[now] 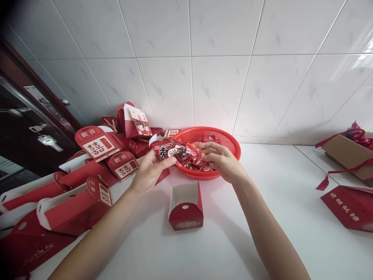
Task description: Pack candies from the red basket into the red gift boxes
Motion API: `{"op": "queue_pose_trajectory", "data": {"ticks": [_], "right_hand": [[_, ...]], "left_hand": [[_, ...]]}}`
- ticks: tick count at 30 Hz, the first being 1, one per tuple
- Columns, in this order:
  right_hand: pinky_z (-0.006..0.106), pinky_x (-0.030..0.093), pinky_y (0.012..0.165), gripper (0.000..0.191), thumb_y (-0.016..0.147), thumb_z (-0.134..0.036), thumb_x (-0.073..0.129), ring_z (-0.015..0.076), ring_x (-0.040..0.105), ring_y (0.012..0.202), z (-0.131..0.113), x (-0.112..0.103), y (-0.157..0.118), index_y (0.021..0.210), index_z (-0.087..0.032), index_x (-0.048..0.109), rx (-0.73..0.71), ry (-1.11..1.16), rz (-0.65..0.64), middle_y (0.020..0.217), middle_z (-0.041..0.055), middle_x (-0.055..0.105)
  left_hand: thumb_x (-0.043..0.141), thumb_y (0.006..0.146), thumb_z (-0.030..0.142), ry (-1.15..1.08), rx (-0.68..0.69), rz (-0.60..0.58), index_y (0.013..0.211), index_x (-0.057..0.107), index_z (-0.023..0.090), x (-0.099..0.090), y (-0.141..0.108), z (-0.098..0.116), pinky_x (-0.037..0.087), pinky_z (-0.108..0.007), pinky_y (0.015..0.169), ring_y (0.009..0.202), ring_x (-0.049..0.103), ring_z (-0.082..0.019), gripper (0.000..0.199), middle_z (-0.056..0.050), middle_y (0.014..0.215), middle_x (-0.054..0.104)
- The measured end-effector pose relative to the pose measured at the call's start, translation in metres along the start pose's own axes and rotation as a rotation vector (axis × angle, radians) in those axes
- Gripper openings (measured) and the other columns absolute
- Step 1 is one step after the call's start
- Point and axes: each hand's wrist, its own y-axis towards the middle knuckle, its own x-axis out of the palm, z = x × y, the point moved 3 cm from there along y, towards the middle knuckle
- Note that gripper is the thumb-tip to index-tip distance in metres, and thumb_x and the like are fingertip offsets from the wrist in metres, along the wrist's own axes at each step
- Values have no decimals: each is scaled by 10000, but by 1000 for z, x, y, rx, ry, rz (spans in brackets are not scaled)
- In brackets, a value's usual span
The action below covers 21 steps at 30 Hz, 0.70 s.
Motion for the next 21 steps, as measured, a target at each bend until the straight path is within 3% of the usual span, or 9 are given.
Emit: {"op": "queue_pose_trajectory", "data": {"ticks": [3,6,8,11,14,17,21], "right_hand": [[277,397,509,211,637,-182,680,152,519,633,8,13,0,845,-217,676,57,67,-19,731,4,610],[268,274,452,107,593,-205,630,149,437,601,12,28,-3,688,-220,582,67,118,-52,673,8,543],[271,253,469,149,637,-236,678,129,379,586,13,37,-8,629,-216,531,42,109,-72,657,-3,497],[272,270,498,266,749,-355,803,112,349,581,11,44,-15,683,-212,588,-29,31,-66,658,-22,483],[282,368,549,257,801,-442,829,132,452,634,9,46,-21,826,-223,695,-115,-39,-34,713,-9,566],[305,467,653,232,829,-434,817,160,548,708,8,46,-23,872,-223,733,-163,-54,-31,738,3,613],[300,488,669,209,841,-408,808,146,556,681,6,42,-23,867,-210,746,-162,-52,-30,757,6,643]], "left_hand": [[927,683,353,37,27,-2,1018,727,201,3,-7,5,597,-405,934,1040,729,-277,418,-71,1079,788],[903,721,357,56,40,-17,1019,722,200,7,-11,7,611,-398,900,1011,742,-276,382,-72,1058,796],[891,741,350,50,38,-41,1022,718,202,10,-14,8,617,-395,892,1009,749,-275,362,-72,1059,799],[888,749,345,38,33,-62,1015,716,204,12,-16,10,618,-400,905,1025,751,-278,346,-71,1068,800],[898,737,361,37,41,-69,1012,723,204,14,-17,13,614,-412,919,1043,747,-291,361,-76,1080,798],[901,733,350,46,37,-99,1038,732,204,14,-17,16,605,-402,927,1060,739,-292,378,-75,1098,795],[821,815,396,63,-32,-159,1037,749,196,12,-18,17,569,-378,961,1100,711,-279,307,-69,1099,788]]}}
